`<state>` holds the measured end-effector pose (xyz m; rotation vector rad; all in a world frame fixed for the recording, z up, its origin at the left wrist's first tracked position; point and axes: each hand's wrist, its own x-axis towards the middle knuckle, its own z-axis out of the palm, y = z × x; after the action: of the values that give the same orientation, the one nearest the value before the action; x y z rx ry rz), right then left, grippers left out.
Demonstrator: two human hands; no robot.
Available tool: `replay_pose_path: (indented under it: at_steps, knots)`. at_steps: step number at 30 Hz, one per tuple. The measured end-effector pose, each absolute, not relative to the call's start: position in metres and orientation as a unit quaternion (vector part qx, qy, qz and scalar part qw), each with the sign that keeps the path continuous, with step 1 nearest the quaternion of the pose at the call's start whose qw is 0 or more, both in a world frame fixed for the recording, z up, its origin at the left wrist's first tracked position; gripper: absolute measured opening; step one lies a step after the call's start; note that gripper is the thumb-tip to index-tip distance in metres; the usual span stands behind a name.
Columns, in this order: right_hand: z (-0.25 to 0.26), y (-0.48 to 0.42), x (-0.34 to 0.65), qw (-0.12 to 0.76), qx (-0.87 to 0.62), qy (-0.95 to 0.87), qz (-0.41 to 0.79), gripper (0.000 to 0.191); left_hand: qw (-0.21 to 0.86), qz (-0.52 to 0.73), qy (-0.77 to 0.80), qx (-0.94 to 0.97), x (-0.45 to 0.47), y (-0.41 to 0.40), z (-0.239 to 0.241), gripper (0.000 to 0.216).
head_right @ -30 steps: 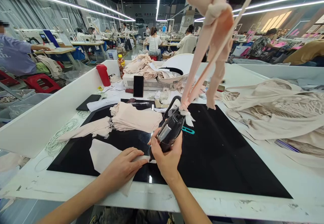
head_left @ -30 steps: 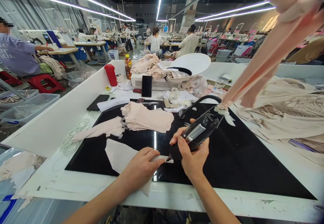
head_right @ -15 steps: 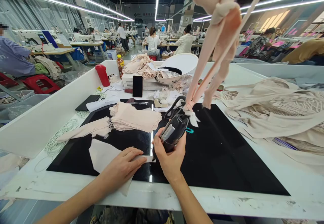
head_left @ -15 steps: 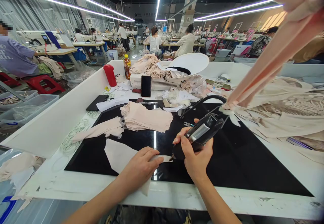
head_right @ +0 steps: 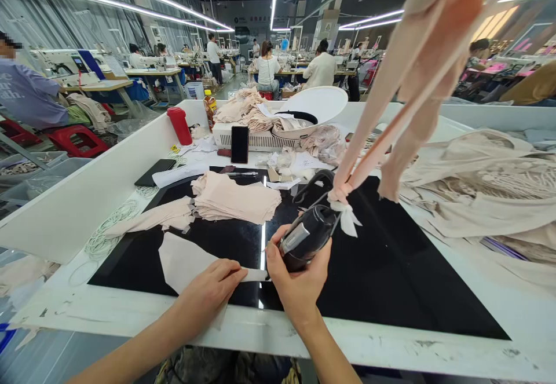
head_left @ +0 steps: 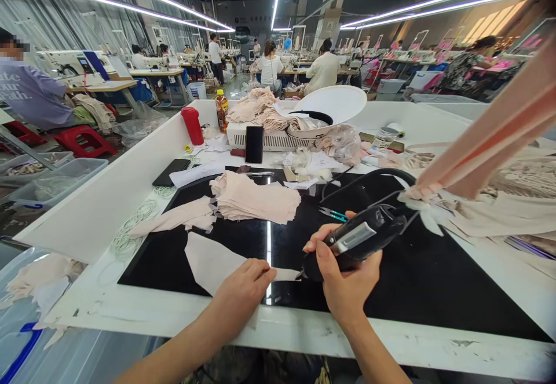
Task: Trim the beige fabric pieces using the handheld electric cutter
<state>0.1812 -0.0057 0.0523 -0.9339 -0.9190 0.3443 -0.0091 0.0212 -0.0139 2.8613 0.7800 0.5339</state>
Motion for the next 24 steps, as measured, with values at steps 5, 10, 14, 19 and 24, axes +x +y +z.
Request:
replay_pose_path:
  at_steps: [5,10,14,19,24]
  knots:
    - [0.052,-0.012,0.179,0.788,-0.424,-0.417,0.161,0.054,0.007,0.155,0.246,0.957,-0.009,0.018,-0.012,0.033]
    - [0.05,-0.018,0.177,0.787,-0.424,-0.418,0.162,0.056,-0.037,0.123,0.264,0.956,0.001,0.006,-0.014,0.032]
    - [0.049,-0.022,0.177,0.791,-0.419,-0.416,0.164,0.059,-0.036,0.147,0.273,0.95,0.008,-0.001,-0.017,0.052]
    - [0.053,-0.022,0.176,0.791,-0.418,-0.412,0.175,0.058,-0.035,0.142,0.276,0.95,0.009,-0.004,-0.016,0.063]
    - [0.057,-0.007,0.177,0.798,-0.399,-0.413,0.185,0.055,-0.034,0.114,0.277,0.953,0.01,-0.006,-0.015,0.069]
